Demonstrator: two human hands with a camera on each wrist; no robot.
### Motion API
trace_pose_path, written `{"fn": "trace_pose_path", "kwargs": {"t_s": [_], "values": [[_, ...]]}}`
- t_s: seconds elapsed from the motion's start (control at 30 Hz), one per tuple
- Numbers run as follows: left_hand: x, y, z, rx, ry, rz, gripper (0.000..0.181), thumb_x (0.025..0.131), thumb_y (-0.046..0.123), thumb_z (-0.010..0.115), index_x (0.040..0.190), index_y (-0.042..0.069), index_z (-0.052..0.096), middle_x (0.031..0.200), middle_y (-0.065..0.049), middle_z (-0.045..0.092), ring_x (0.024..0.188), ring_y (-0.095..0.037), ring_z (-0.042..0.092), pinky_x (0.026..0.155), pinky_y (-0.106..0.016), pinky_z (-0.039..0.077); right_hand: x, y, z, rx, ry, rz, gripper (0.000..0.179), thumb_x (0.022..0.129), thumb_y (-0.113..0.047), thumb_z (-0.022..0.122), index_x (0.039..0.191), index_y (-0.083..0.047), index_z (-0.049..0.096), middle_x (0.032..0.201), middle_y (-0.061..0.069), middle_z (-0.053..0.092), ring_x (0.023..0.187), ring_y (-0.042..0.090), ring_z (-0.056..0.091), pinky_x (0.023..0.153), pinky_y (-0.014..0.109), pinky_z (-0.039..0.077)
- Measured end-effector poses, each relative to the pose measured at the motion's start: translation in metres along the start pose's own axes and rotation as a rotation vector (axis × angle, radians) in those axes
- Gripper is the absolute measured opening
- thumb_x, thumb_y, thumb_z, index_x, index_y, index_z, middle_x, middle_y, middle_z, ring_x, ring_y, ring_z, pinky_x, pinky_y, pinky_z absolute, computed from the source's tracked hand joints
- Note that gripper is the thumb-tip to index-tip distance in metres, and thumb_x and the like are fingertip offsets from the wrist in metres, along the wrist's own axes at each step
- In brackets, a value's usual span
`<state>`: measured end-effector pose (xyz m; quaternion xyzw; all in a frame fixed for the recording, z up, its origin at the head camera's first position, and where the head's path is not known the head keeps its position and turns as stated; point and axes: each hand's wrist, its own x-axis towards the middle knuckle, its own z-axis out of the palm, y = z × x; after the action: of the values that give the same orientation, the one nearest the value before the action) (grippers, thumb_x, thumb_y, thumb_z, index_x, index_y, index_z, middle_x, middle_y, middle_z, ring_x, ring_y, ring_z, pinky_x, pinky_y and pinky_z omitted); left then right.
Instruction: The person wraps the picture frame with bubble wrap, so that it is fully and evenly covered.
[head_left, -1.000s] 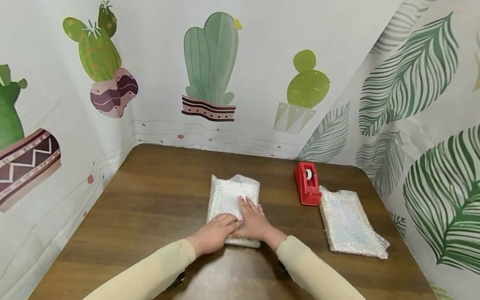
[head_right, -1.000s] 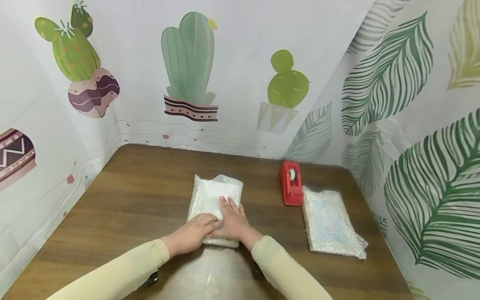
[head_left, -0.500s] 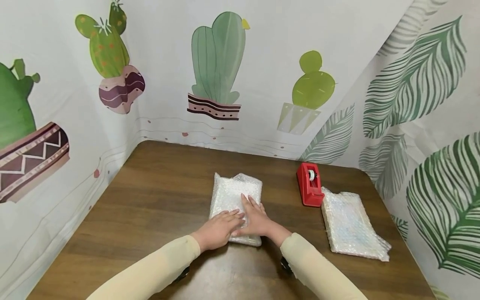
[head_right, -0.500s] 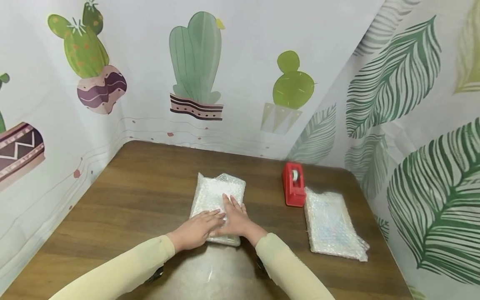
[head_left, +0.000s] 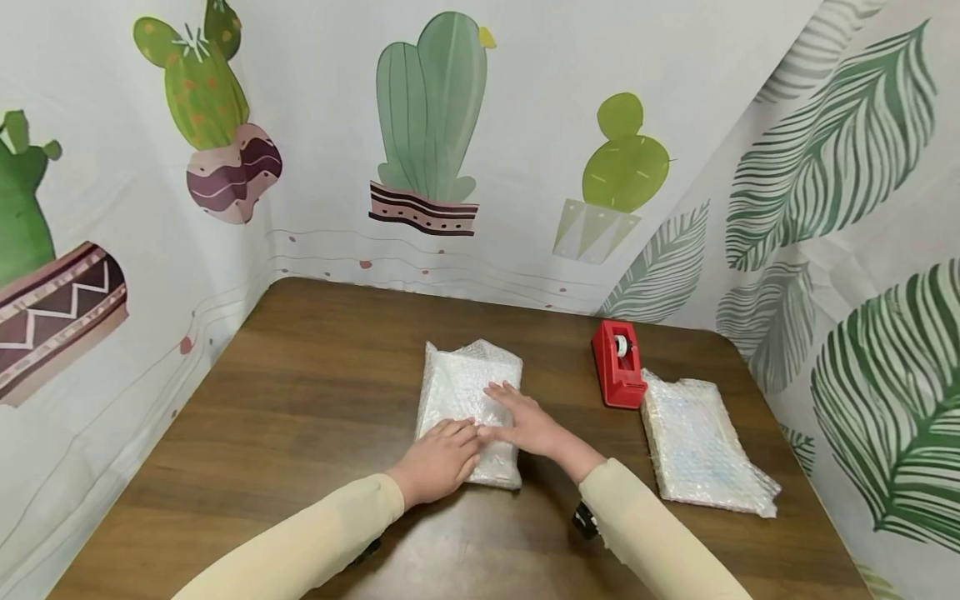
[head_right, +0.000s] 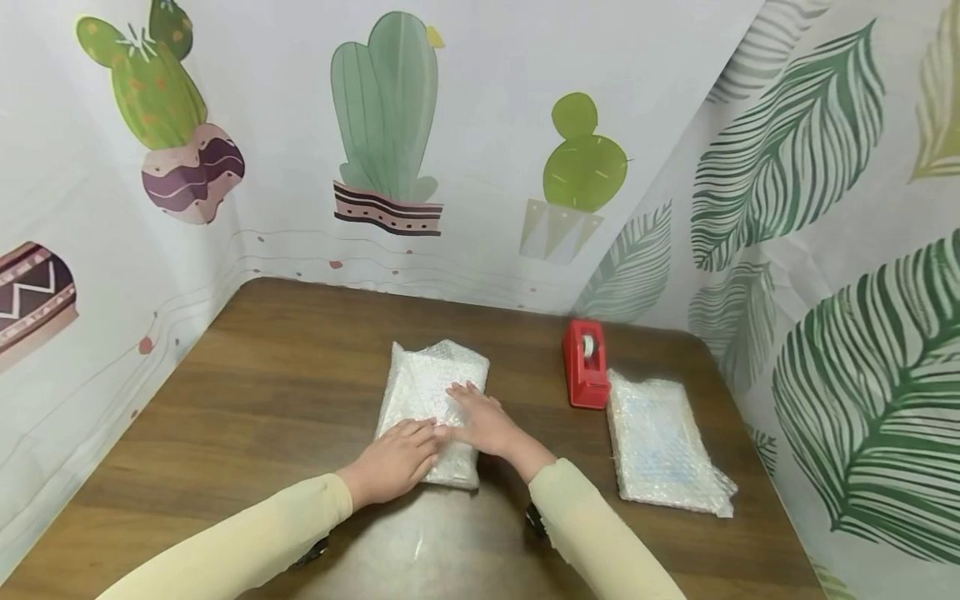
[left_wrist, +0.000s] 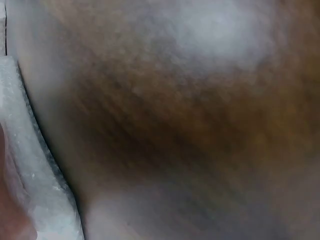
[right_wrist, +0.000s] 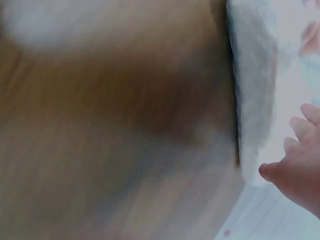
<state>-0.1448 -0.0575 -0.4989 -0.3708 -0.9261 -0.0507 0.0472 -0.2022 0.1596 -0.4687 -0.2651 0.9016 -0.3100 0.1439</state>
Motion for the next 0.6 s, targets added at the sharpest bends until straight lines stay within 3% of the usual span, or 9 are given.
{"fn": "trace_pose_path", "kwargs": {"t_s": [0.1, 0.2, 0.3, 0.47, 0.6], "values": [[-0.001, 0.000, 0.000, 0.004, 0.002, -0.009, 0.042, 0.108, 0.030, 0.045, 0.146, 0.016, 0.056, 0.149, -0.002, 0.060, 0.143, -0.023, 0.052, 0.118, -0.043, 0.043, -0.007, 0.006, -0.015, 0.002, 0.142, 0.018, 0.048, 0.102, -0.029, 0.063, 0.138, 0.003, 0.061, 0.143, 0.024, 0.061, 0.137, 0.043, 0.056, 0.116, 0.059, 0.043], [-0.001, -0.001, 0.000, -0.015, -0.005, -0.029, 0.043, 0.108, 0.030, 0.045, 0.148, 0.017, 0.055, 0.150, -0.001, 0.059, 0.144, -0.023, 0.051, 0.120, -0.044, 0.042, -0.015, 0.016, -0.036, -0.020, 0.274, 0.062, 0.034, 0.103, -0.024, 0.061, 0.124, 0.000, 0.071, 0.124, 0.020, 0.074, 0.117, 0.039, 0.070, 0.104, 0.053, 0.054], [-0.002, 0.000, 0.000, -0.031, -0.009, -0.029, 0.042, 0.108, 0.029, 0.045, 0.147, 0.017, 0.055, 0.150, -0.002, 0.059, 0.144, -0.024, 0.051, 0.119, -0.045, 0.042, -0.023, 0.028, -0.060, -0.021, 0.365, 0.130, 0.030, 0.103, -0.024, 0.061, 0.117, 0.000, 0.074, 0.114, 0.019, 0.077, 0.108, 0.036, 0.073, 0.096, 0.051, 0.058], [-0.001, 0.001, 0.003, -0.035, -0.004, -0.022, 0.042, 0.108, 0.029, 0.045, 0.147, 0.017, 0.056, 0.150, -0.002, 0.059, 0.144, -0.024, 0.051, 0.119, -0.044, 0.042, -0.039, 0.045, -0.100, -0.070, 0.442, 0.261, 0.031, 0.105, -0.021, 0.057, 0.116, 0.003, 0.072, 0.108, 0.023, 0.077, 0.100, 0.038, 0.072, 0.090, 0.050, 0.057], [0.000, 0.001, 0.004, -0.024, 0.008, -0.024, 0.041, 0.108, 0.029, 0.045, 0.146, 0.018, 0.056, 0.150, -0.001, 0.059, 0.144, -0.023, 0.051, 0.119, -0.043, 0.042, -0.054, 0.062, -0.128, -0.120, 0.428, 0.433, 0.042, 0.107, -0.024, 0.048, 0.127, 0.010, 0.063, 0.124, 0.033, 0.067, 0.112, 0.047, 0.063, 0.097, 0.056, 0.052]]}}
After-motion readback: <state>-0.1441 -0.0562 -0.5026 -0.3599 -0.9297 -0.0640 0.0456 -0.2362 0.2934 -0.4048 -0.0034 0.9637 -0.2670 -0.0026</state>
